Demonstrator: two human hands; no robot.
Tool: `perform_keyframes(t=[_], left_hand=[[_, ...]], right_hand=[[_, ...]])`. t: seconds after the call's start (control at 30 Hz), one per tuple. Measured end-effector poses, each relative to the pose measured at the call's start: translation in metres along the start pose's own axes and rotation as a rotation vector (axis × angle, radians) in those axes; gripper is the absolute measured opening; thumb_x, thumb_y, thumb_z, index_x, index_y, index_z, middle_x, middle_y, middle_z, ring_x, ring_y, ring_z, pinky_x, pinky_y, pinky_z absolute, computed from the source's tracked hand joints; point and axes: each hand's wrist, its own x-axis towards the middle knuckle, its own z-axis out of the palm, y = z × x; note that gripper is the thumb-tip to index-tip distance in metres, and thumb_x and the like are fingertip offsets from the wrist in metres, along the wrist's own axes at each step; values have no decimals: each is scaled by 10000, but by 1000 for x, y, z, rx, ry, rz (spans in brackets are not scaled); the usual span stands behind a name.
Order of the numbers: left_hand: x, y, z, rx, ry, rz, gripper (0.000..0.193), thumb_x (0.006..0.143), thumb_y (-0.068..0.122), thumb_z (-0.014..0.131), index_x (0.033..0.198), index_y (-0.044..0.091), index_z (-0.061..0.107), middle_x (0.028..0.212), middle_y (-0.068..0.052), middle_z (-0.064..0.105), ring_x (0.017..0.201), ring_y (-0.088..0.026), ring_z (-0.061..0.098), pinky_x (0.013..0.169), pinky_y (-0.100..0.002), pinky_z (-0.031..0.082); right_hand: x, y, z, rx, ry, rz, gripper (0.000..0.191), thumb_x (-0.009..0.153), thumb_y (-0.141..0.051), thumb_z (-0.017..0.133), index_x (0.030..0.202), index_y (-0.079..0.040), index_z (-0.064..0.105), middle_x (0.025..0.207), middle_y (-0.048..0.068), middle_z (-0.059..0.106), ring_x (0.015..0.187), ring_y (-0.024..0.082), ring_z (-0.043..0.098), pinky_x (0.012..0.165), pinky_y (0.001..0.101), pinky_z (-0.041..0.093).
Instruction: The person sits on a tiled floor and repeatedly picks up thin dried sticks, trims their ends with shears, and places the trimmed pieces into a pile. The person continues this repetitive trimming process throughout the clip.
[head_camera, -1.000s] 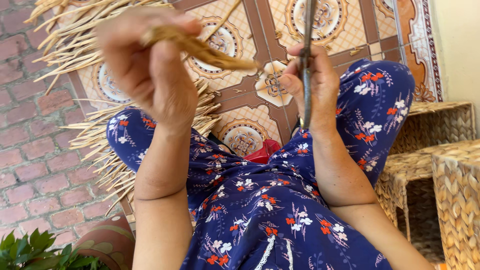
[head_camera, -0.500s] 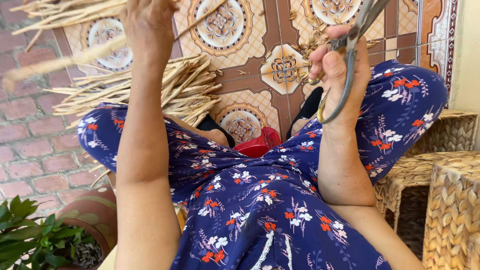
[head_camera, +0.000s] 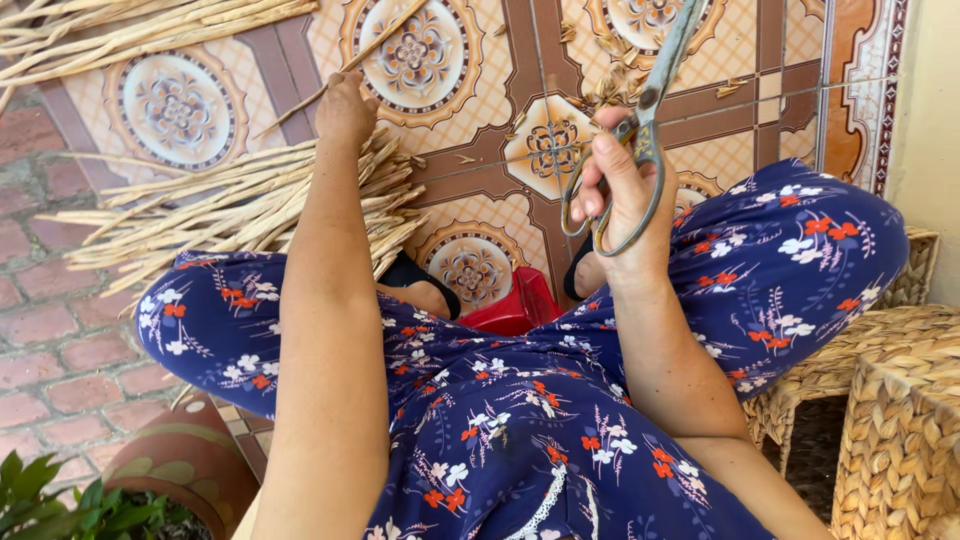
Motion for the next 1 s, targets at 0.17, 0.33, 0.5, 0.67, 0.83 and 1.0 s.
perform_keyframes(t=[0.17,0.33,0.5,0.67,0.83,1.0], left_hand=[[35,10,18,-1,64,48,613,889,229,768,1418,86,493,1488,-138,466,1201,-381,583,972,-486,477],[56,17,42,86,176,28,423,990,205,651,1360,64,501,1419,-178,502,1204,-422,561,908,-500,492],[56,36,60,419,-77,5,303,999,187,594,1277,85,535,1267,-160,613,1114,-345,643,858,-537,517],[46,110,62,-228,-3,267,192,899,278,747,943,104,679,893,-110,728,870,-302,701,752,-462,527],[7,196,9,-615,-153,600,210,879,210,807,932,60,670,799,-67,731,730,-177,713,685,-333,574],[-102,206,-59,-611,-337,704,197,932,200,772,909,53,644,778,-57,720,684,-155,696,630,-324,563]], right_hand=[[18,6,4,-40,37,-7,343,1036,-175,687,1325,-20,587,776,43,600,574,118,537,532,275,474],[33,12,-1,4,69,27,376,1034,-200,684,1343,-22,564,803,49,612,626,130,564,591,286,498],[39,15,-7,-19,68,30,398,1039,-197,704,1366,-22,559,843,55,627,669,129,582,622,282,500],[42,17,-11,-54,58,-69,463,984,-139,746,1370,-43,508,1070,164,739,730,141,636,673,280,543],[42,13,-23,-122,142,-229,480,983,-101,758,1372,-50,483,1164,168,750,767,151,669,692,276,563],[37,10,-28,-33,123,-287,418,985,-81,756,1331,-67,521,1116,153,748,759,149,668,695,276,577]])
